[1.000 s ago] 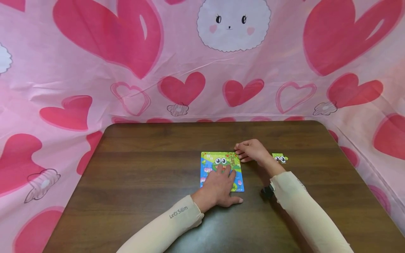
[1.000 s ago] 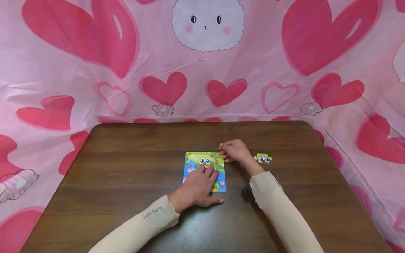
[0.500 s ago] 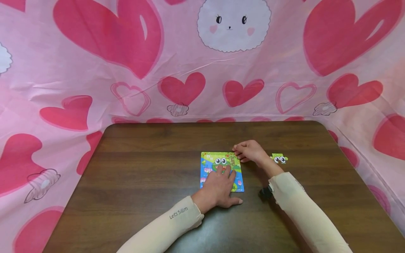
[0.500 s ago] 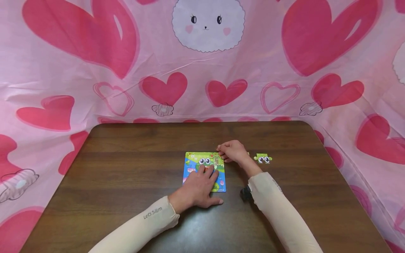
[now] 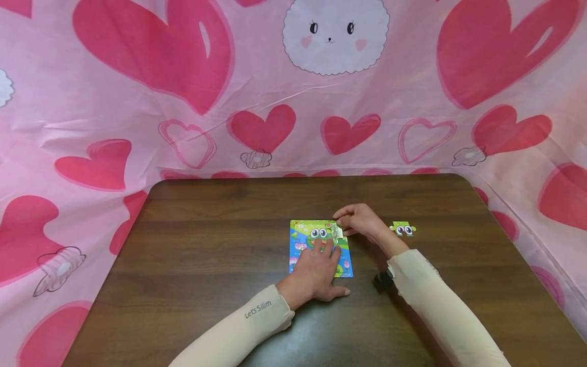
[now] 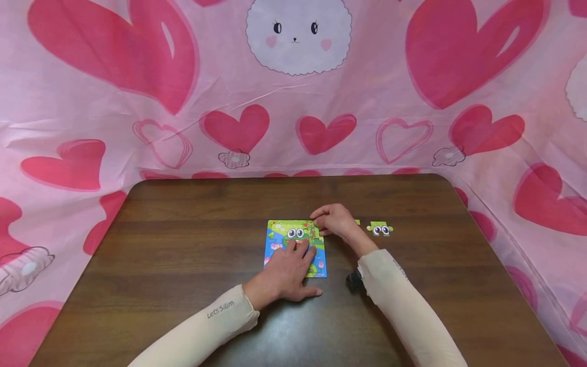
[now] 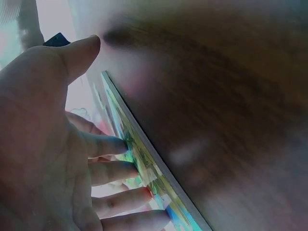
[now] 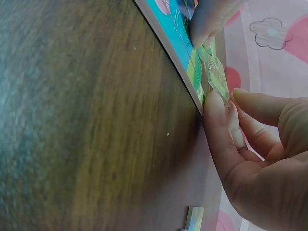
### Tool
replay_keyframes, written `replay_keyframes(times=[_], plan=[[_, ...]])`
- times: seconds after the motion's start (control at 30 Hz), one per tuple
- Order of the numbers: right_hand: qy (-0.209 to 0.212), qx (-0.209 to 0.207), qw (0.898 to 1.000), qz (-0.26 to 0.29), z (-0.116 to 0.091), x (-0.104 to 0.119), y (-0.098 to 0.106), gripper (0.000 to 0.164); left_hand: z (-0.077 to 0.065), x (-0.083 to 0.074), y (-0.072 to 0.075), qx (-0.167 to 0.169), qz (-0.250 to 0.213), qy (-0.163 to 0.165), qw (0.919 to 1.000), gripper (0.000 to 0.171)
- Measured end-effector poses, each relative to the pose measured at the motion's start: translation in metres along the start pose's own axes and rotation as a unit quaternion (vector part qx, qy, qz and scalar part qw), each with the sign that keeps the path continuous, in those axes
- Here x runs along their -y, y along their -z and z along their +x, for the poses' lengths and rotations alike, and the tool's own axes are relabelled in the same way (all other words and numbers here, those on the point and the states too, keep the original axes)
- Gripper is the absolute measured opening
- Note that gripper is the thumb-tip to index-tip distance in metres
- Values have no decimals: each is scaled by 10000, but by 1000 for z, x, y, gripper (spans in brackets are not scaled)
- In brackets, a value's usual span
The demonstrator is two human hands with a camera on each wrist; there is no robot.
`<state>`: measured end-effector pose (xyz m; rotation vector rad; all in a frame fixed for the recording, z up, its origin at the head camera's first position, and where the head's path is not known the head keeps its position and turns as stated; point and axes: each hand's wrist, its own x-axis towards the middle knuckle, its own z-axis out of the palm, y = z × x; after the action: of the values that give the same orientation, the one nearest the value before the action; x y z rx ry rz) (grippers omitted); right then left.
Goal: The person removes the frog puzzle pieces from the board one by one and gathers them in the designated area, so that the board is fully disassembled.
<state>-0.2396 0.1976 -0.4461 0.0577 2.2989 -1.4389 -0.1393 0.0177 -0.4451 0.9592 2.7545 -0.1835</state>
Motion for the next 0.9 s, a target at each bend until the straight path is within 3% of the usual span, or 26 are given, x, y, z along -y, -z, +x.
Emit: replay_keyframes(times=[0.4,0.9], plan=[[7,-194,9998,28,3,0,-1,23,0,-1,-1,-45,69,0,10000,99],[222,-393,9987,242,0,9,20,30,-1,-4,0,41,158,69,9998,100]])
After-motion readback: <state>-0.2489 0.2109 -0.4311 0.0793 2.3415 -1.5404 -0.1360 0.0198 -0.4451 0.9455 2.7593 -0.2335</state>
